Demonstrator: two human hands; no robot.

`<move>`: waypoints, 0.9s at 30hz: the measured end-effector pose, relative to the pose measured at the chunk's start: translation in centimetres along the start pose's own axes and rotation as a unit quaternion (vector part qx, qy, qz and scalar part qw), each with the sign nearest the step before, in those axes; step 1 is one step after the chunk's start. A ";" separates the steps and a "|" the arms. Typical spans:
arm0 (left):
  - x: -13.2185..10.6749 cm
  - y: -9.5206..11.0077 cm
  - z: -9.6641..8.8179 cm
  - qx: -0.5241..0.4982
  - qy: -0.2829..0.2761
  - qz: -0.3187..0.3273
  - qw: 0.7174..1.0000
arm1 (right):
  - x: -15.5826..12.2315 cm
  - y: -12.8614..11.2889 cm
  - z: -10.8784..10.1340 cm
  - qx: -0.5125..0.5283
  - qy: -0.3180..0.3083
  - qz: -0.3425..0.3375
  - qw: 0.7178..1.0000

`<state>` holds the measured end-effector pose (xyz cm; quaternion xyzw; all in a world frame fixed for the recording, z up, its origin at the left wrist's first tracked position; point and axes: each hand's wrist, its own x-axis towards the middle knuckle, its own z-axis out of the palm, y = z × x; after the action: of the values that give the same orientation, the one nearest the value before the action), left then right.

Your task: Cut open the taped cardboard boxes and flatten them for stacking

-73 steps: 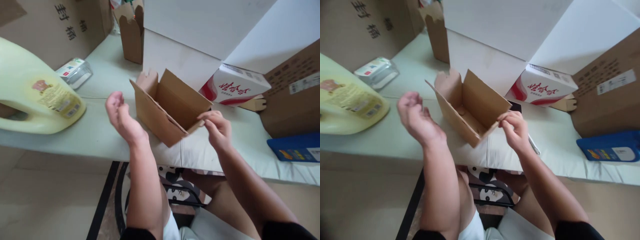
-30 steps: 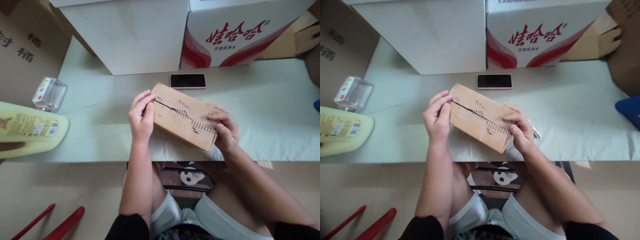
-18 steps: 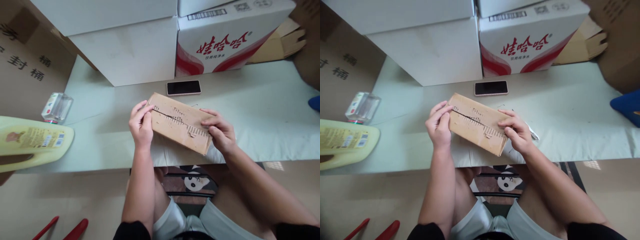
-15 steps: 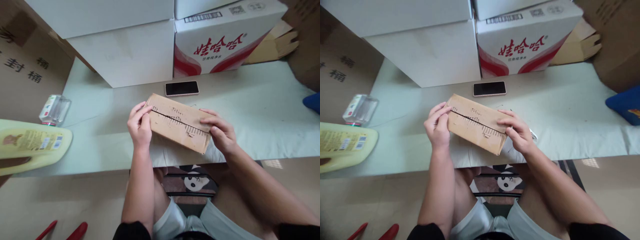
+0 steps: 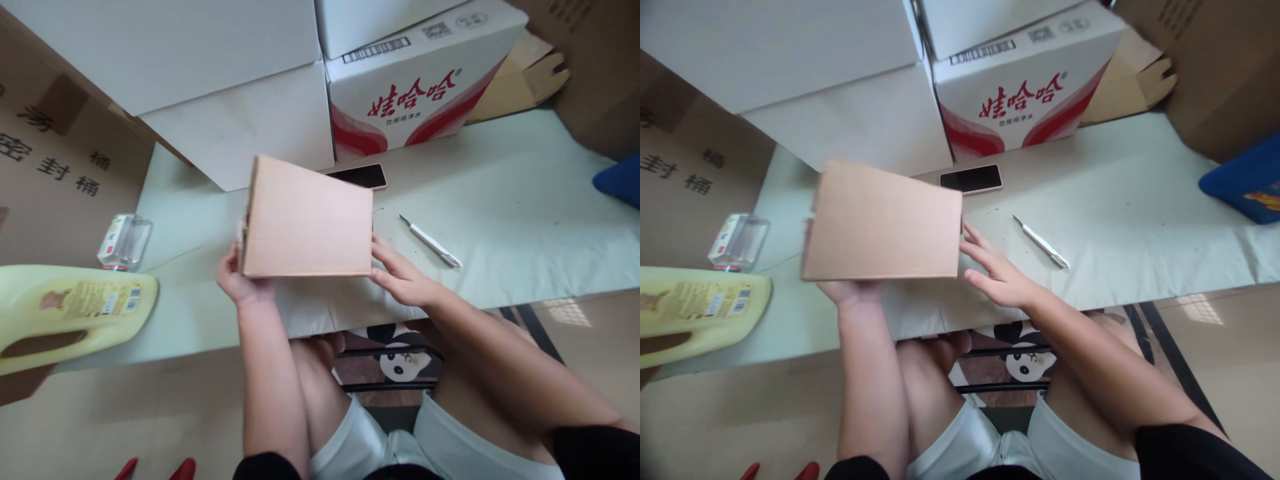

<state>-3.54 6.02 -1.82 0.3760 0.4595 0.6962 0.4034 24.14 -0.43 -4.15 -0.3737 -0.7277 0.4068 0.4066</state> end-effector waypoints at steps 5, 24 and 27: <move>-1.5 1.0 1.2 -0.076 -0.051 -0.049 0.995 | 0.4 -0.9 0.8 -0.049 0.022 -0.080 0.995; -3.8 0.2 2.4 0.381 -0.295 -0.263 0.836 | -0.9 -0.5 -3.2 -0.038 0.261 -0.020 0.965; -3.2 -0.2 3.0 0.316 -0.030 -0.016 0.948 | -0.8 0.2 -2.8 0.006 0.203 -0.004 0.979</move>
<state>0.43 4.16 -1.64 0.4974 0.6496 0.4971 0.2889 27.01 -0.30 -3.60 -0.4429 -0.6296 0.3249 0.5494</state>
